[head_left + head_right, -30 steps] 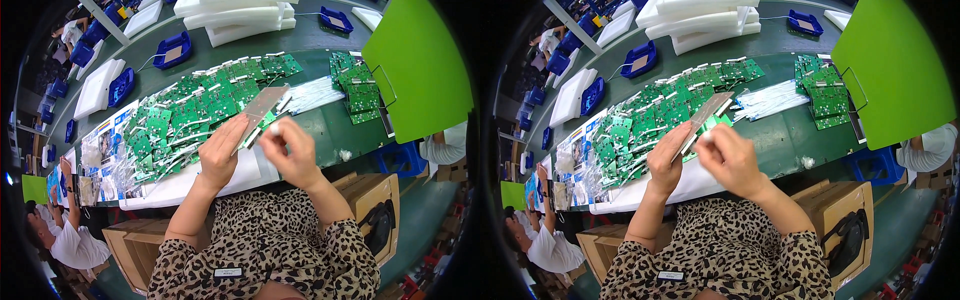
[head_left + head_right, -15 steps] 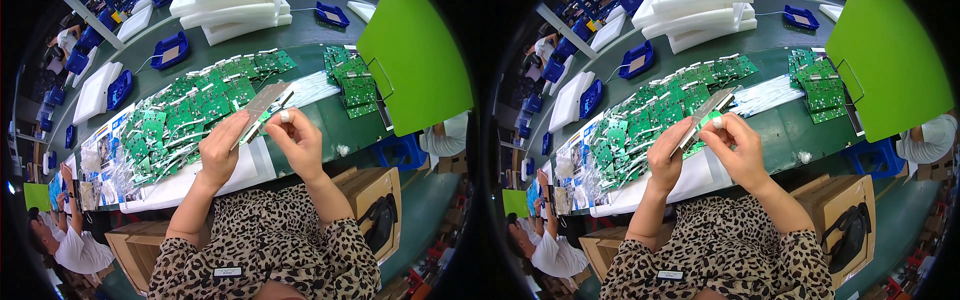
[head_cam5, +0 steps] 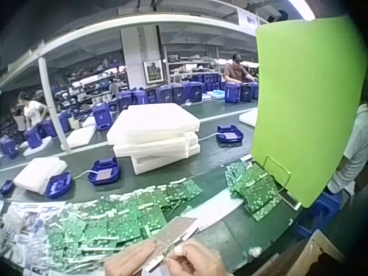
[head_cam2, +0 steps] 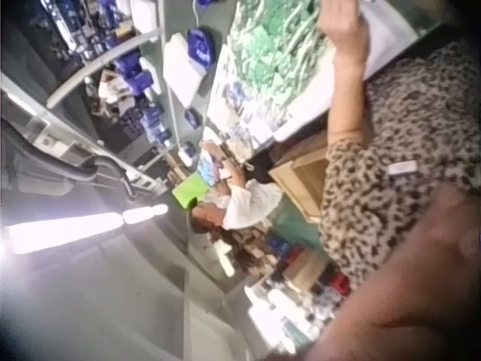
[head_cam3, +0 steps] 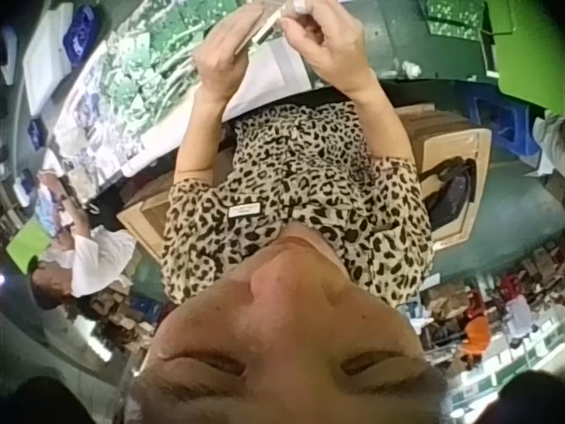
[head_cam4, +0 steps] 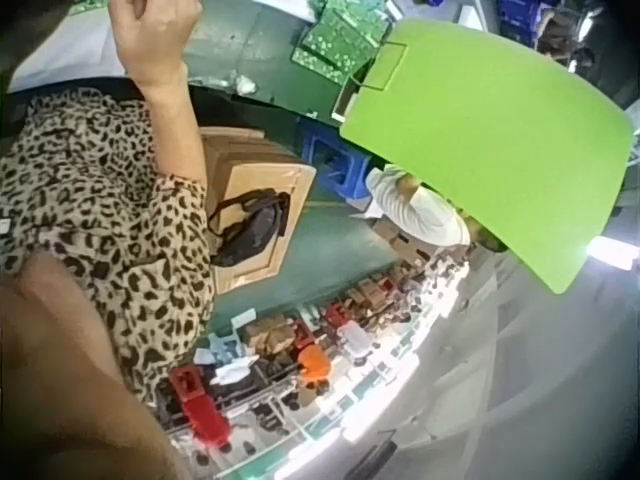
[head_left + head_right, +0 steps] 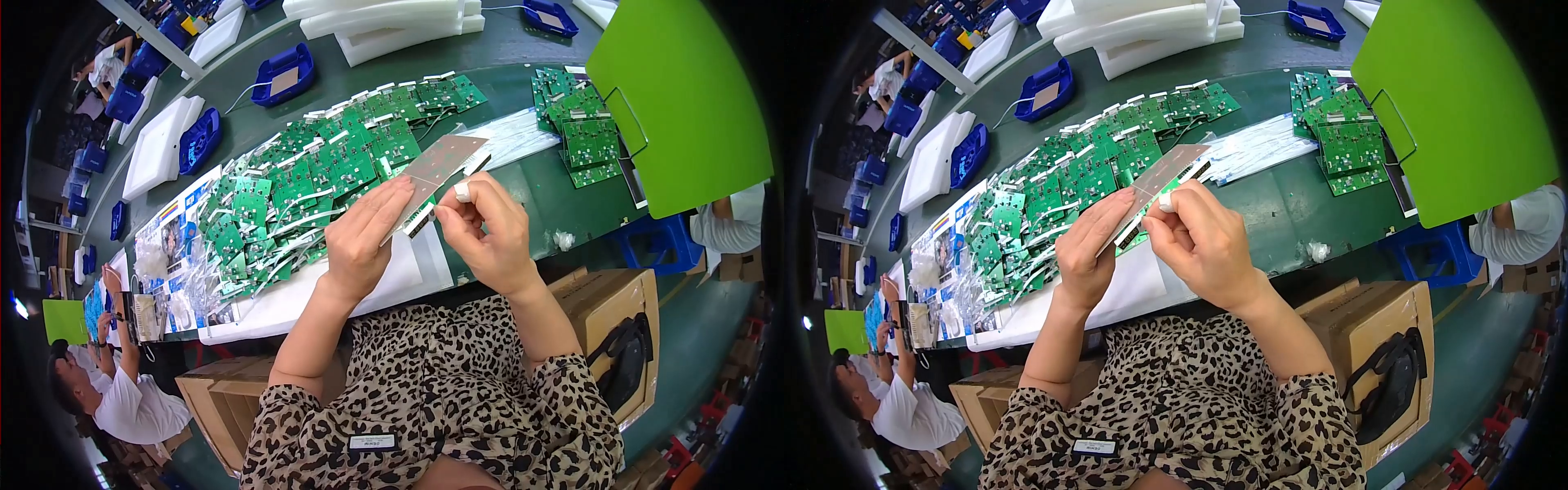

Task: The person assembles electronic circuit boards into plastic housings by hand, securing them with tape strips and metal plates.

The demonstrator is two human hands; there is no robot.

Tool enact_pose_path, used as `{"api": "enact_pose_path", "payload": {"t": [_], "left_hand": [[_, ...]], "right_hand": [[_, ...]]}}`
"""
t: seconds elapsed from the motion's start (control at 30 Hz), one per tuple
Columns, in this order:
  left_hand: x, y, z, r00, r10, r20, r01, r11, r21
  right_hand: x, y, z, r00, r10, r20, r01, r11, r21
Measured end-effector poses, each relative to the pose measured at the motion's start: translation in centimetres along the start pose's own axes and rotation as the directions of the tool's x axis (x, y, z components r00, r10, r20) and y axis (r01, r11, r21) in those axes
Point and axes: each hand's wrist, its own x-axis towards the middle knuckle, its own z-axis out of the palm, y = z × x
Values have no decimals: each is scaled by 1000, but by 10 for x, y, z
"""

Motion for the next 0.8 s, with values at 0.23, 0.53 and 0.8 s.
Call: {"api": "enact_pose_path", "payload": {"t": [0.23, 0.53, 0.8], "left_hand": [[-1, -8, 14, 993, -114, -13, 114, 993, 8], [-11, -10, -3, 629, -750, 204, 683, 408, -606], [-15, -15, 10, 511, -714, 479, 643, -53, -764]], "right_hand": [[-40, -36, 5, 883, -223, 413, 81, 940, 332], [-85, 31, -122, 710, 617, -339, -440, 765, 470], [-140, 113, -138, 671, 621, -405, -725, 664, -185]]}}
